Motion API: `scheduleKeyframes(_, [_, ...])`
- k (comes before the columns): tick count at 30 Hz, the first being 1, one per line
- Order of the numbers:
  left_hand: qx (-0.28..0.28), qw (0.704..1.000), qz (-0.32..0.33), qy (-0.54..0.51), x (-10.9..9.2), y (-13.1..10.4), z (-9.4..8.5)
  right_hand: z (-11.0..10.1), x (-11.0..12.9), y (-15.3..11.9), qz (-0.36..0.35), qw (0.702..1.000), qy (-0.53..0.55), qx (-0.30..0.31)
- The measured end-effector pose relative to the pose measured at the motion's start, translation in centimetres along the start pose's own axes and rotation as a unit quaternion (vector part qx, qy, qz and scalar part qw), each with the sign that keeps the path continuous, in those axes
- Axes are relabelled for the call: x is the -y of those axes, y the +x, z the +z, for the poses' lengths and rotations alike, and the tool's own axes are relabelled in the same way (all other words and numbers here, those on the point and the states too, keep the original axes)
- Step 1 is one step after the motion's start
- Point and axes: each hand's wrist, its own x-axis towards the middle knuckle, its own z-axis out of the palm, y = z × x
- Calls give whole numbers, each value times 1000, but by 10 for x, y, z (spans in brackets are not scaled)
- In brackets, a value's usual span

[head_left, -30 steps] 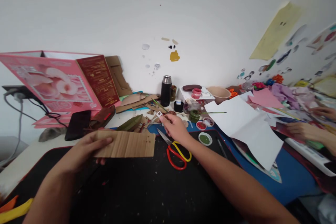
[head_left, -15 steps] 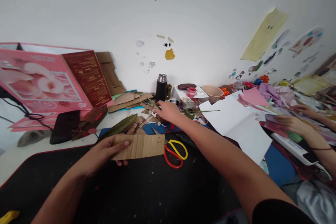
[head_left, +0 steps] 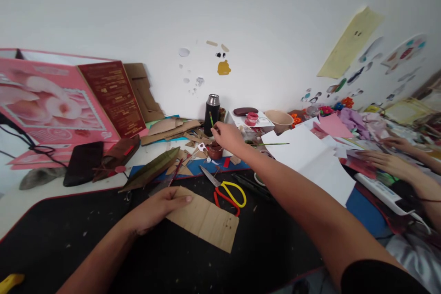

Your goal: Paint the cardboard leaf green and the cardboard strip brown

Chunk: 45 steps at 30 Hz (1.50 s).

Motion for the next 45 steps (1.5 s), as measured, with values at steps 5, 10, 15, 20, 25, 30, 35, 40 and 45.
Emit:
scheduleKeyframes(5, [1, 1000, 7, -11, 4, 5, 6, 2, -14, -1, 28, 996, 77, -41])
scheduleKeyframes(10, [9, 1000, 25, 8, -1, 2, 8, 2, -21, -4, 45, 991, 120, -42])
scheduleKeyframes(15, [9, 999, 28, 19, -1, 1, 7, -1, -24, -9, 69, 977, 197, -50])
scheduleKeyframes(20, [21, 999, 27, 28, 2, 3, 4, 2, -31, -14, 84, 952, 291, -48])
scheduleKeyframes(25, [8, 998, 31, 47, 0, 0, 6, 3, -37, -20, 88, 937, 333, -51])
scheduleKeyframes(30, [7, 999, 18, 29, -3, -1, 9, -3, -36, -26, 92, 935, 338, -62])
scheduleKeyframes(35, [12, 1000, 13, 17, -1, 0, 8, -2, -35, -32, 81, 940, 329, -45])
scheduleKeyframes(40, [8, 999, 19, 29, 2, 0, 5, 3, -38, -37, 47, 941, 327, -69])
scheduleKeyframes(45, [7, 999, 15, 31, 3, 2, 3, 6, -44, -40, 39, 949, 312, -33])
